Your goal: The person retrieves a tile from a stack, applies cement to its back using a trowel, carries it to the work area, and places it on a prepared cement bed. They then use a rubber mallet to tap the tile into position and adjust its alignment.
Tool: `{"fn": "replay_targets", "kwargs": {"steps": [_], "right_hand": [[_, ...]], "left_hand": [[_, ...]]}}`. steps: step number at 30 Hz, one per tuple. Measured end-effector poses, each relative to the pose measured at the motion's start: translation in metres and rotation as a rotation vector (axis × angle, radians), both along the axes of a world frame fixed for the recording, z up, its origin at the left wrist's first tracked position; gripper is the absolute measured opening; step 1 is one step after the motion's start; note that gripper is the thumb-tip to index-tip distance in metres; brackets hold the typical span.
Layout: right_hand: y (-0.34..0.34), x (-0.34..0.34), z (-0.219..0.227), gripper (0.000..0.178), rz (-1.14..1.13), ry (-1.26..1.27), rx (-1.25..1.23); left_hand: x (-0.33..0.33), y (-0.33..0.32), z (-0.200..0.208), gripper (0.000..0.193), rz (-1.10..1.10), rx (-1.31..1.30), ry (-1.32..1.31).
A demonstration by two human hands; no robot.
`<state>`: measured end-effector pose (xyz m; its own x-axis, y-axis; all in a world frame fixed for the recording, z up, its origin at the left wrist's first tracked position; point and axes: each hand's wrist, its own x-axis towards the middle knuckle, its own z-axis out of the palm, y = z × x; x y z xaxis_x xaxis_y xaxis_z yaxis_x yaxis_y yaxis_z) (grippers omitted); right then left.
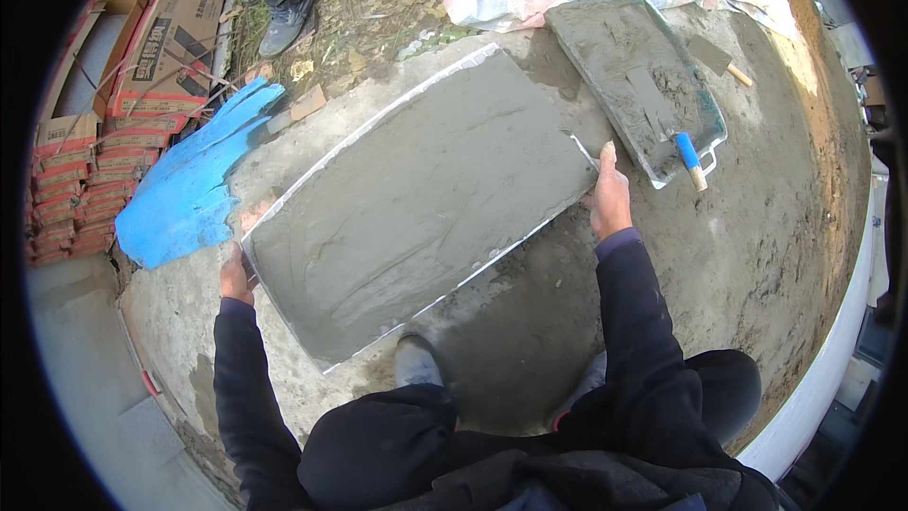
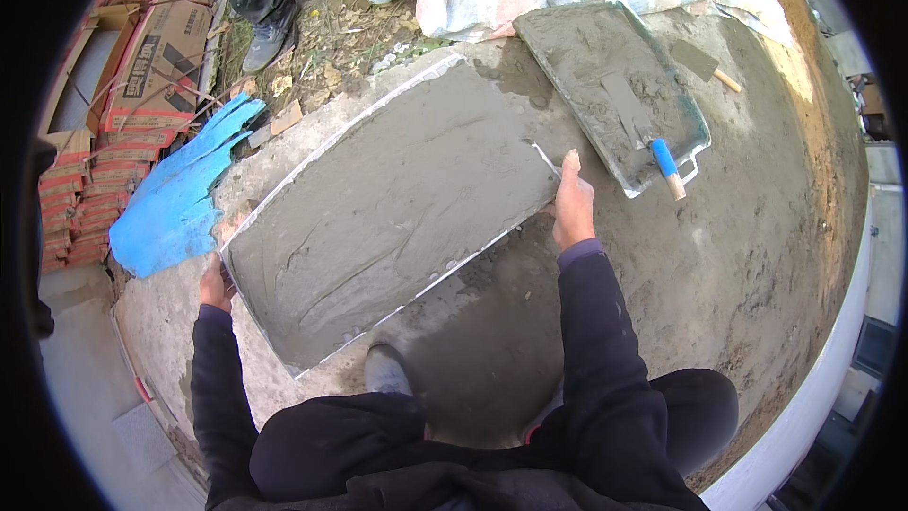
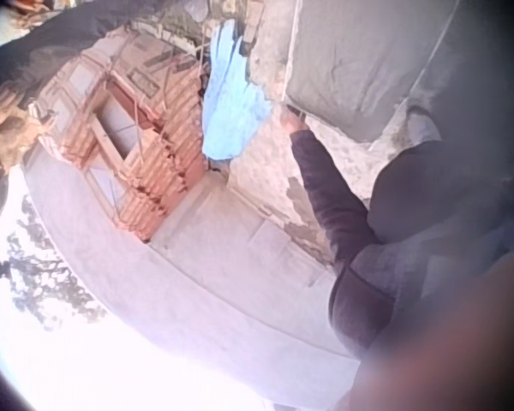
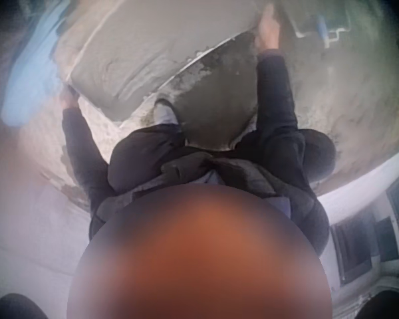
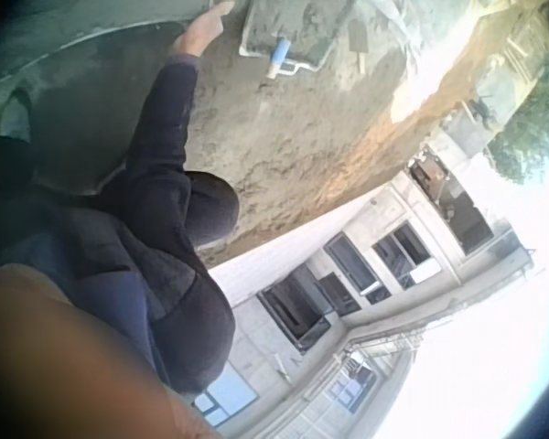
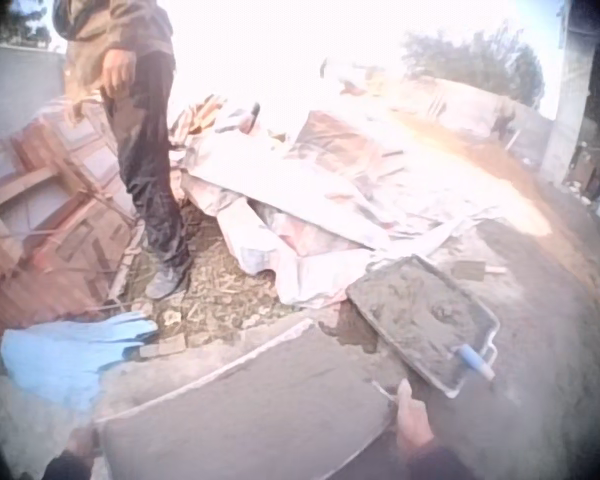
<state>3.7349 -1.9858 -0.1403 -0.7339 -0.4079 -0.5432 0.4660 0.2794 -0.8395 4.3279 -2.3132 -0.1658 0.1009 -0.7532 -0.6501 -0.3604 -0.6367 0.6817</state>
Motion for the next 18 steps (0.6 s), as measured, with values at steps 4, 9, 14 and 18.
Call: {"fn": "replay_targets", "kwargs": {"steps": [4,9,14,18], "right_hand": [[0.027,0.019,0.002,0.084,-0.084,-0.042,0.056],[0.059,0.037,-0.008,0.086,-0.130,-0.111,-0.013],[0.070,0.031,-0.011,0.090,-0.024,-0.132,-0.039],[0.067,0.019,-0.011,0.087,0.132,0.069,0.114]], "left_hand": [[0.011,0.008,-0.008,0.066,-0.028,-0.005,0.171],[0.009,-0.001,-0.005,0.073,-0.012,0.001,0.174],[-0.001,0.012,0.017,0.086,-0.042,0.064,0.210],[-0.008,0.022,0.030,0.090,-0.114,-0.067,0.148]]}}
